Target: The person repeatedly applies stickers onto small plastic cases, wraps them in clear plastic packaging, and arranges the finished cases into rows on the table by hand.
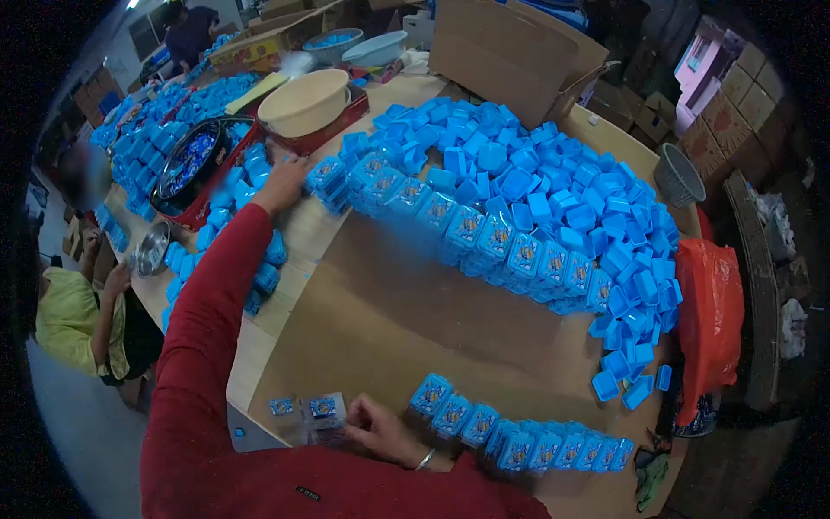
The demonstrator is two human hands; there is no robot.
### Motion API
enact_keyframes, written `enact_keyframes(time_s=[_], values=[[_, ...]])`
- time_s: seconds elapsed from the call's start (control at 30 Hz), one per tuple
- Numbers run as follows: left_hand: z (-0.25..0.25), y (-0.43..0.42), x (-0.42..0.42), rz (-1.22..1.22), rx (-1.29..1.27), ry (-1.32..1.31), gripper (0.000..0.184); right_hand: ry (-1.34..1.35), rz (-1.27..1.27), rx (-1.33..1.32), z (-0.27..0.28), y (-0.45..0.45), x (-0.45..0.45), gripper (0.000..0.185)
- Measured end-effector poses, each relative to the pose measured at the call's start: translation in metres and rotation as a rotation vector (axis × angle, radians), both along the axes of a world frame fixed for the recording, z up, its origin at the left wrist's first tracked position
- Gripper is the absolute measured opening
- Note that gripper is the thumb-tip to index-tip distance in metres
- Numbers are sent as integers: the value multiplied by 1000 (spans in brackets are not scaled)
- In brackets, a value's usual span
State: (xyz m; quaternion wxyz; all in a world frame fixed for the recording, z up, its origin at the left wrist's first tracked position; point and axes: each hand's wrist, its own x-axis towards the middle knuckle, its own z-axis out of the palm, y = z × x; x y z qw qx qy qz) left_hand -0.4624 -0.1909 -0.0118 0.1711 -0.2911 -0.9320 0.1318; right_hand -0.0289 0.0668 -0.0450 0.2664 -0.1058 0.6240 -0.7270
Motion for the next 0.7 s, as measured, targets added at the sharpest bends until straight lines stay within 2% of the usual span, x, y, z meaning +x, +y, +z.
enact_keyframes(time_s=[0.03,0.07,0.17,0.23,0.3,0.37,0.47,0.5,0.6,0.63,0.7], values=[[2,-4,3,33,50,31,34,-23,26,29,11,3,-4,20],[25,-2,25,-81,161,161,36,-47,53,53,19,3,-6,18],[85,1,109,65,356,179,46,-73,-45,-110,28,0,-2,14],[84,-6,178,138,526,-60,48,-25,-86,-58,43,2,-1,16],[56,-3,256,45,603,-339,47,-30,-79,40,59,9,-3,14],[36,20,328,61,608,-633,48,146,-202,46,54,11,0,17],[41,31,376,86,728,-549,57,187,-325,100,60,13,-3,10],[43,32,386,39,793,-383,63,238,-349,139,53,15,-3,8],[73,43,422,-25,1322,-772,64,119,-377,-70,70,12,4,7],[75,52,436,-37,1587,-982,46,157,-366,-51,71,10,6,8],[52,60,444,-13,1530,-896,29,232,-337,-16,71,7,11,9]])
